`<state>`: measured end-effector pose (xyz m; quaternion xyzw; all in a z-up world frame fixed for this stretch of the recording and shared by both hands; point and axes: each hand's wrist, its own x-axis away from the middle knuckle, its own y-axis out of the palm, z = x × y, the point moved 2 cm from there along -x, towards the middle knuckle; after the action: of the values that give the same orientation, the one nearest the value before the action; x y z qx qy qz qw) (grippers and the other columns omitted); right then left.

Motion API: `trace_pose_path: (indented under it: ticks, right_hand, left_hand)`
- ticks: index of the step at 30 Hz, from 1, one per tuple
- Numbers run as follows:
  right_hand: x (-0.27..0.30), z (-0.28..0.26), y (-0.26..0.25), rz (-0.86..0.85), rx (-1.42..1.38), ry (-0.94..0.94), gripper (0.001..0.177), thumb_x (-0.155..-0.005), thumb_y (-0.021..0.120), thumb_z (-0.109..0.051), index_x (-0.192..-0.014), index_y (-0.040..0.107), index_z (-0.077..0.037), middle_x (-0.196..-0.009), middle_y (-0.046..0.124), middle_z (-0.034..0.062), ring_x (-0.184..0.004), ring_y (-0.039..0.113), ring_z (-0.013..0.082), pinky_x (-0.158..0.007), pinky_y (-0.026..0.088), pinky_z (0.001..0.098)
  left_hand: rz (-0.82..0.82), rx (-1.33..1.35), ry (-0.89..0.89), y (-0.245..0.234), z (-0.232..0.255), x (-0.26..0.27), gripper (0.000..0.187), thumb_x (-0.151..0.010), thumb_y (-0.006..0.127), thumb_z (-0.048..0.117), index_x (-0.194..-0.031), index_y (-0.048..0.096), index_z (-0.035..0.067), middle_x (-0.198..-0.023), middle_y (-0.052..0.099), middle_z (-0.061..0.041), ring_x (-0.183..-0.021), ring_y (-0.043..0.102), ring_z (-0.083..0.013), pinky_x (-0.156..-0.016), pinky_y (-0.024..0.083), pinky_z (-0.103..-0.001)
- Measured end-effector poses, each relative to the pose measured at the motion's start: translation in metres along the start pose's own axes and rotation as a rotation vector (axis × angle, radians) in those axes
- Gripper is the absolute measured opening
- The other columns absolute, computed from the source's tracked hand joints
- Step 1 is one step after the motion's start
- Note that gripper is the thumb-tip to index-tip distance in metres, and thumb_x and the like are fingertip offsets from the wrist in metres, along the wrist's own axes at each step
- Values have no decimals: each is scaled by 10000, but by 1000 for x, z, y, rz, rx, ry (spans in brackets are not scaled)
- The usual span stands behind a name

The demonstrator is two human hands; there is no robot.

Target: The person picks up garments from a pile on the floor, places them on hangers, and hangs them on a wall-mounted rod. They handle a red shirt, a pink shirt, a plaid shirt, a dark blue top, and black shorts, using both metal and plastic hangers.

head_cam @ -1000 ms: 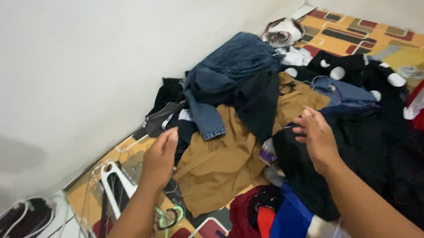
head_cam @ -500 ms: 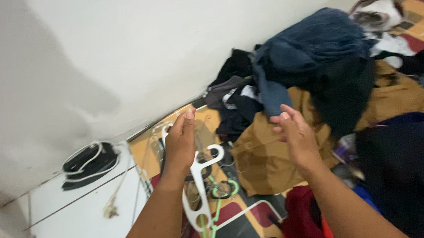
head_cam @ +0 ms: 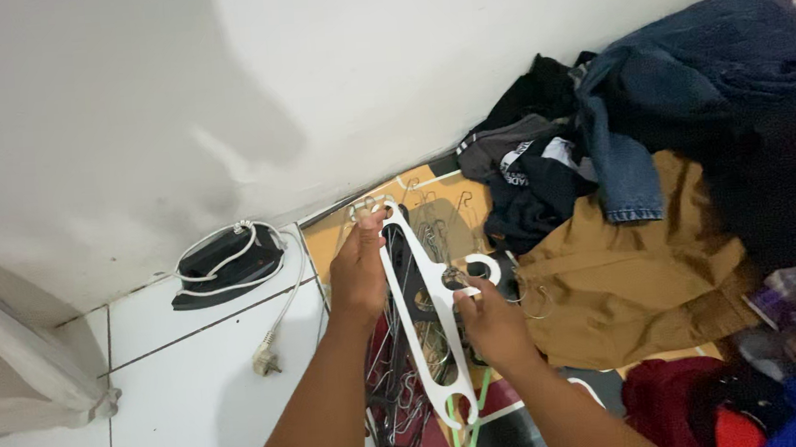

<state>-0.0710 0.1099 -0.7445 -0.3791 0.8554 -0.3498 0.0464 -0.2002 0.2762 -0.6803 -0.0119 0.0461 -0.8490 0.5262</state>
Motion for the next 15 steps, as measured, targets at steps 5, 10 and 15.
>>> trace_pose_path:
  ticks: [5,10,15]
  right_hand:
    - [-1,12,33,-25,195,119,692,-839,777,-407,-1389,476,-115,-1001,742,215,-973,723,399,-861,556,484]
    - [-2,20,46,-12,178,102,935,-752,841,-232,-1505,295,-140,-955,752,208,-902,724,396,-813,553,474]
    - [-9,25,32,-52,-68,258,960,-838,766,-125,-1599,180,-142,-876,766,171,-780,715,275,-711,538,380]
  left_hand:
    - [22,-19,-10,-3,-9,-8,651,-1025,348,557,-1321,683,84,-1267,726,-121,-1077,683,-228,-980,501,-359]
    - [11,42,45,0,-14,-17,643,-1043,338,540,-1334,660,66,-1269,720,-141,-1098,693,-231,-988,512,-353]
    - [-16,86,58,14,-16,-19,635,-1052,361,534,-1336,655,47,-1295,713,-136,-1175,668,-236,-1025,495,-357]
